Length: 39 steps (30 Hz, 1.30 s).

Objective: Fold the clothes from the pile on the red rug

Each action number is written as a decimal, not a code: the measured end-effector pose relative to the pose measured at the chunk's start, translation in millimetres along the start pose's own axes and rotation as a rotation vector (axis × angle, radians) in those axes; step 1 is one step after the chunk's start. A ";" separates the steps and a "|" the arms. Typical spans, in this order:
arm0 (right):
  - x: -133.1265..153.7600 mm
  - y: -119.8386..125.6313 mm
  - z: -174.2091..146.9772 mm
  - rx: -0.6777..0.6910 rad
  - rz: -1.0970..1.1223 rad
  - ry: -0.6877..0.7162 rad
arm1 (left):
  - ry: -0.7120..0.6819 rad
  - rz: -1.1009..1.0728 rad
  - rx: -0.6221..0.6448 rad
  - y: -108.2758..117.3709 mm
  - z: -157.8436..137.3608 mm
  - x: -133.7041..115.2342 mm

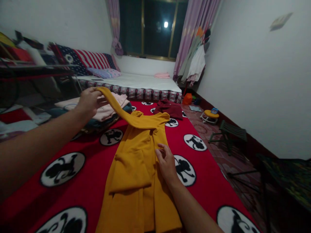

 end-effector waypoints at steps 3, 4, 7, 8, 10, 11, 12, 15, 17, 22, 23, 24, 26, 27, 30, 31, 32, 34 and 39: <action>6.0 12.0 1.0 -0.071 0.151 -0.080 | -0.170 0.027 0.362 -29.3 -57.9 -23.5; 7.3 17.6 1.6 -0.097 0.201 -0.107 | -0.208 0.040 0.569 -39.1 -83.1 -29.4; 6.4 33.1 1.4 -0.128 0.310 -0.217 | -0.104 0.177 1.331 -50.8 -162.9 -23.8; 4.4 36.3 -0.1 -0.106 0.326 -0.277 | -0.030 0.228 1.498 -47.1 -182.9 -16.0; 0.2 39.3 -5.3 -0.023 0.297 -0.382 | 0.061 0.325 1.637 -37.5 -207.2 3.3; -0.8 40.0 -8.4 0.020 0.246 -0.402 | 0.055 0.369 1.625 -33.7 -212.6 13.5; -0.9 40.2 -11.4 0.061 0.182 -0.395 | 0.014 0.412 1.579 -31.2 -214.8 23.1; 3.9 37.7 -19.3 0.156 0.054 -0.300 | -0.229 0.514 1.372 -28.4 -214.2 44.8; 8.5 34.5 -24.3 0.212 0.075 -0.268 | -0.386 0.610 1.243 -28.4 -213.9 55.3; 18.7 30.7 -27.9 0.314 -0.061 -0.187 | -0.534 0.766 1.050 -40.2 -209.9 75.5; 18.8 29.7 -25.5 0.357 -0.093 -0.180 | -0.545 0.766 1.012 -45.5 -206.3 78.8; 17.9 29.0 -21.1 0.394 -0.112 -0.182 | -0.554 0.771 0.960 -51.5 -201.2 82.3; 12.9 29.8 -3.9 0.419 -0.141 -0.203 | -0.554 0.801 0.825 -63.7 -187.4 91.2; 9.2 31.9 9.4 0.386 -0.167 -0.209 | -0.540 0.819 0.756 -69.1 -179.7 96.8; -1.0 40.2 62.3 0.182 -0.259 -0.157 | -0.457 0.848 0.601 -79.7 -160.5 117.0; -3.1 41.6 81.4 0.116 -0.269 -0.119 | -0.429 0.844 0.565 -81.0 -156.2 123.4; -4.9 41.4 99.8 0.071 -0.267 -0.082 | -0.405 0.833 0.537 -81.4 -153.2 129.0; -7.9 36.5 133.4 0.025 -0.246 -0.041 | -0.375 0.803 0.501 -80.1 -149.9 136.8; -12.1 12.7 197.2 -0.047 -0.219 -0.014 | -0.349 0.757 0.559 -77.2 -149.4 141.7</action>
Point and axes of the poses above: each hand's wrist, its own z-axis towards the middle knuckle, its own y-axis out of the back of the hand, x = y × z, the point moved 4 cm from there along z, towards the middle knuckle, and after that the axes turned 5 degrees about -x, right-handed, at the moved point
